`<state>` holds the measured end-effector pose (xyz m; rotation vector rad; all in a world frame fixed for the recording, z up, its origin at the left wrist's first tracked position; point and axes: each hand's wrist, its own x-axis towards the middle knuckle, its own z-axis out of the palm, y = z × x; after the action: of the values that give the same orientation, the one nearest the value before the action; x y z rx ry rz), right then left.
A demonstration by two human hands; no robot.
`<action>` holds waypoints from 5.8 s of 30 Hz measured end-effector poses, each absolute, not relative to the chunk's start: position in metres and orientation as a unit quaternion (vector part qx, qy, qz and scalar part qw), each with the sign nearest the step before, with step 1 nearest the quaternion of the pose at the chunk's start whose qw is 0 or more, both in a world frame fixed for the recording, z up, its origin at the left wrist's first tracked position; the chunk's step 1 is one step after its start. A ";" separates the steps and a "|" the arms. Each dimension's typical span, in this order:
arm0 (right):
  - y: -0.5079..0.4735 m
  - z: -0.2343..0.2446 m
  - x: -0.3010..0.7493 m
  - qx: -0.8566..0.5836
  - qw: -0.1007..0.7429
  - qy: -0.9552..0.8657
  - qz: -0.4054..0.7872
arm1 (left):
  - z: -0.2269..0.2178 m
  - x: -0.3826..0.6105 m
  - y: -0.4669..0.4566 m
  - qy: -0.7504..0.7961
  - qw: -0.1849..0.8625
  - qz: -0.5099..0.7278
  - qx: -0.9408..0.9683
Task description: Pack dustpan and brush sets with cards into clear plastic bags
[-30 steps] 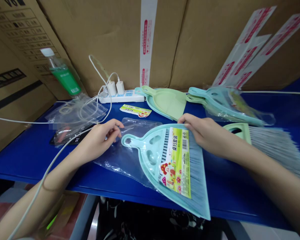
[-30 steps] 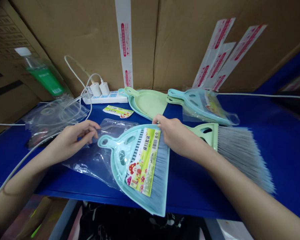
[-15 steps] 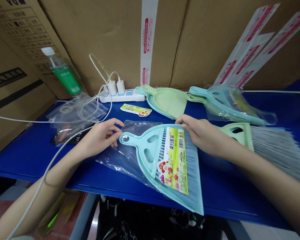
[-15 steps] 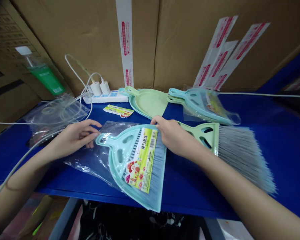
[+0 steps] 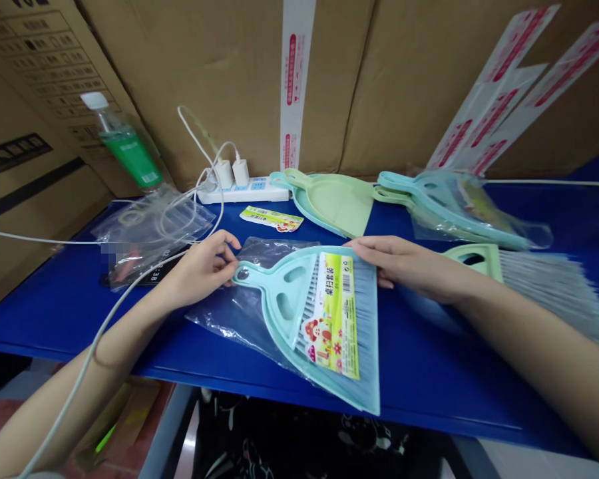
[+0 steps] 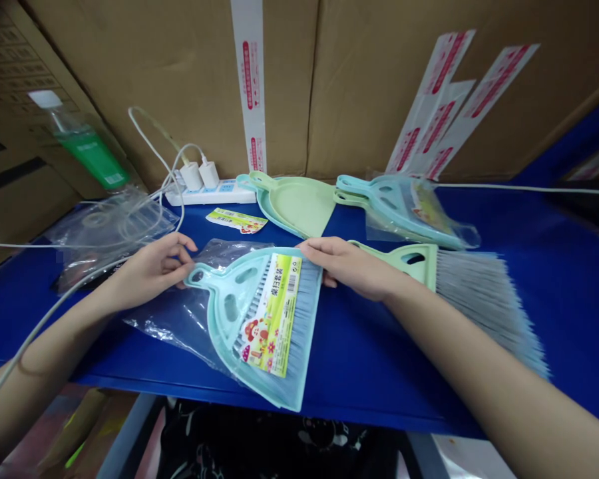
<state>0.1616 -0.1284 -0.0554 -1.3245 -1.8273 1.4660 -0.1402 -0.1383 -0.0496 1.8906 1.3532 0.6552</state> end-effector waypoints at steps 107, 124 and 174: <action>-0.143 -0.048 0.164 -0.483 -0.014 -0.863 0.147 | -0.037 -0.158 -0.137 0.456 0.071 0.069 0.885; -0.141 -0.055 0.174 -0.477 0.027 -0.862 0.172 | -0.032 -0.161 -0.139 0.466 0.060 -0.004 0.883; -0.163 -0.045 0.154 -0.354 0.051 -0.927 0.110 | -0.042 -0.129 -0.164 0.256 -0.050 0.154 0.953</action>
<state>0.1545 -0.1635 -0.0450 -1.0788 -2.8221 0.3362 -0.1286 -0.1637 -0.0422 3.0931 0.8310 0.5001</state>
